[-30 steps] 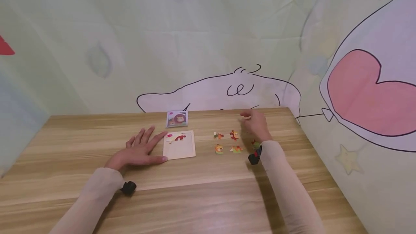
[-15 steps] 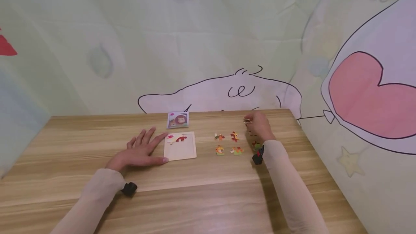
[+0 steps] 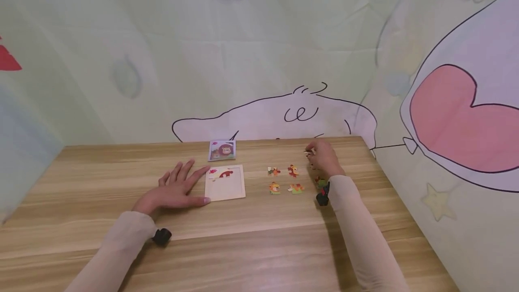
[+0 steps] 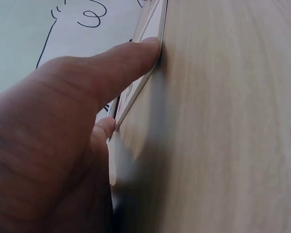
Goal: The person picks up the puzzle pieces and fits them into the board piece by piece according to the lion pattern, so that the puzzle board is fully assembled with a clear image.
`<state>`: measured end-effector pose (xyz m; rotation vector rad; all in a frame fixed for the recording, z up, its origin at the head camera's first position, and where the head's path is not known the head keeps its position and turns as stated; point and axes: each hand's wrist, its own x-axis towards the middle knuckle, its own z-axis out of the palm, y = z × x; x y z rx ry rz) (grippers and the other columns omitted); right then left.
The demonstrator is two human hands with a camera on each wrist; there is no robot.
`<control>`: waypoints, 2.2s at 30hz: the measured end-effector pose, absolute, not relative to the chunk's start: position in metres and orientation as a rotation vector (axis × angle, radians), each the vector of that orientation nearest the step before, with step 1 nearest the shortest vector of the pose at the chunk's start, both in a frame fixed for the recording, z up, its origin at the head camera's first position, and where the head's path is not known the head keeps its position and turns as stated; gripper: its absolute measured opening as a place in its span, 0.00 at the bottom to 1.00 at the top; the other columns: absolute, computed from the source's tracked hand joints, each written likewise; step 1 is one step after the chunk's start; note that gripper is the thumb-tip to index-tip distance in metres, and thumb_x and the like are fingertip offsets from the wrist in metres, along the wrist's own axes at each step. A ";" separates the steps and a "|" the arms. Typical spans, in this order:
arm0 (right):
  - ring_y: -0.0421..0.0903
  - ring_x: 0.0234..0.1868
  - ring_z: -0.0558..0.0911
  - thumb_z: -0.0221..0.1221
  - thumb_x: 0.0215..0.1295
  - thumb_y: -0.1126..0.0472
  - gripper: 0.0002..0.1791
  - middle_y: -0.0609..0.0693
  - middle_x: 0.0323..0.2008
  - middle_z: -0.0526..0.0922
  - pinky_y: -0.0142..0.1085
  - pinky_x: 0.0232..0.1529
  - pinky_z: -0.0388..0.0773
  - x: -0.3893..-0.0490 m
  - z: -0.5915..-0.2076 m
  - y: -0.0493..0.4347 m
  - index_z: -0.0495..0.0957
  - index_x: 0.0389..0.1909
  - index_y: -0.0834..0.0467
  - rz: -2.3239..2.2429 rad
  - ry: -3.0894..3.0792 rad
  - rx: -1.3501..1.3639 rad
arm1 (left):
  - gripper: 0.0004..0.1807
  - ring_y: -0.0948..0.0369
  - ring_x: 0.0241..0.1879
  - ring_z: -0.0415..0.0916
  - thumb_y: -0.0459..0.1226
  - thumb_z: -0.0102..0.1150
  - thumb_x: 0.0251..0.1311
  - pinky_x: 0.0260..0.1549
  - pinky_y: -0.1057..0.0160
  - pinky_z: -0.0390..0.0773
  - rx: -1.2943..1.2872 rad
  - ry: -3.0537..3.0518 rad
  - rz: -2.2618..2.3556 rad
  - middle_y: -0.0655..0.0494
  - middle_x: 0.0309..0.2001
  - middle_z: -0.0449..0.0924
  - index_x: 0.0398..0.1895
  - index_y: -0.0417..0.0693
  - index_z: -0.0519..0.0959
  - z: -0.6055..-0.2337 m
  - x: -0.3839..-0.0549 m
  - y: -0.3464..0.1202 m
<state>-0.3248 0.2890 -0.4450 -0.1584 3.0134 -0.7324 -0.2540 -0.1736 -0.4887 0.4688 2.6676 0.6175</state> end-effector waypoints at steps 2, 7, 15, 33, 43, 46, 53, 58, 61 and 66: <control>0.68 0.65 0.78 0.61 0.76 0.68 0.12 0.70 0.62 0.82 0.64 0.69 0.73 -0.325 -0.446 0.290 0.84 0.56 0.67 -0.744 3.020 -0.152 | 0.60 0.34 0.87 0.18 0.75 0.59 0.60 0.76 0.21 0.28 0.468 2.669 0.616 0.42 0.89 0.23 0.89 0.69 0.44 -0.488 -0.254 -0.173; 0.65 0.59 0.82 0.63 0.74 0.68 0.10 0.70 0.58 0.85 0.57 0.60 0.80 -0.327 -0.448 0.291 0.79 0.52 0.65 -0.793 3.029 -0.120 | 0.60 0.34 0.87 0.19 0.75 0.59 0.61 0.76 0.21 0.29 0.460 2.675 0.608 0.42 0.89 0.24 0.89 0.68 0.45 -0.487 -0.252 -0.172; 0.57 0.45 0.85 0.65 0.72 0.68 0.10 0.68 0.51 0.88 0.39 0.40 0.81 -0.320 -0.441 0.289 0.78 0.50 0.63 -0.910 3.026 -0.058 | 0.60 0.34 0.87 0.19 0.75 0.60 0.61 0.76 0.21 0.28 0.467 2.673 0.628 0.42 0.89 0.23 0.89 0.68 0.45 -0.485 -0.252 -0.173; 0.52 0.33 0.82 0.71 0.71 0.51 0.17 0.61 0.43 0.91 0.36 0.28 0.77 -0.303 -0.424 0.271 0.85 0.55 0.54 -1.143 2.955 -0.008 | 0.60 0.34 0.87 0.18 0.76 0.59 0.60 0.76 0.21 0.28 0.456 2.666 0.616 0.43 0.89 0.23 0.89 0.70 0.44 -0.489 -0.253 -0.172; 0.57 0.40 0.89 0.73 0.70 0.53 0.16 0.57 0.39 0.93 0.35 0.37 0.78 -0.292 -0.420 0.243 0.88 0.54 0.53 -1.182 2.956 -0.153 | 0.60 0.34 0.87 0.18 0.76 0.59 0.60 0.76 0.21 0.29 0.464 2.666 0.613 0.43 0.89 0.23 0.89 0.70 0.44 -0.485 -0.251 -0.169; 0.59 0.39 0.89 0.72 0.70 0.55 0.15 0.57 0.38 0.94 0.35 0.36 0.79 -0.289 -0.419 0.234 0.88 0.53 0.54 -1.222 2.931 -0.192 | 0.61 0.33 0.86 0.18 0.77 0.58 0.59 0.76 0.21 0.27 0.468 2.653 0.620 0.42 0.89 0.23 0.89 0.70 0.44 -0.481 -0.249 -0.169; 0.57 0.35 0.87 0.73 0.69 0.59 0.14 0.56 0.37 0.94 0.33 0.29 0.75 -0.285 -0.417 0.214 0.89 0.53 0.55 -1.317 2.885 -0.256 | 0.61 0.34 0.86 0.17 0.77 0.58 0.59 0.76 0.22 0.26 0.463 2.650 0.626 0.42 0.89 0.22 0.89 0.69 0.44 -0.479 -0.248 -0.170; 0.47 0.27 0.79 0.70 0.71 0.61 0.13 0.58 0.39 0.94 0.32 0.25 0.71 -0.282 -0.419 0.195 0.88 0.54 0.55 -1.345 2.824 -0.235 | 0.61 0.34 0.86 0.18 0.77 0.58 0.59 0.76 0.21 0.27 0.457 2.659 0.606 0.42 0.89 0.22 0.89 0.69 0.44 -0.483 -0.252 -0.172; 0.44 0.31 0.81 0.70 0.72 0.61 0.12 0.57 0.40 0.93 0.32 0.29 0.74 -0.281 -0.420 0.184 0.88 0.54 0.56 -1.316 2.820 -0.259 | 0.61 0.34 0.87 0.18 0.75 0.59 0.60 0.76 0.21 0.28 0.457 2.667 0.600 0.43 0.89 0.22 0.89 0.69 0.44 -0.485 -0.253 -0.172; 0.48 0.36 0.87 0.70 0.71 0.62 0.12 0.56 0.39 0.92 0.33 0.32 0.79 -0.279 -0.423 0.165 0.87 0.53 0.56 -1.320 2.778 -0.284 | 0.60 0.34 0.87 0.18 0.75 0.60 0.60 0.76 0.21 0.28 0.462 2.675 0.599 0.43 0.89 0.23 0.89 0.69 0.44 -0.486 -0.254 -0.174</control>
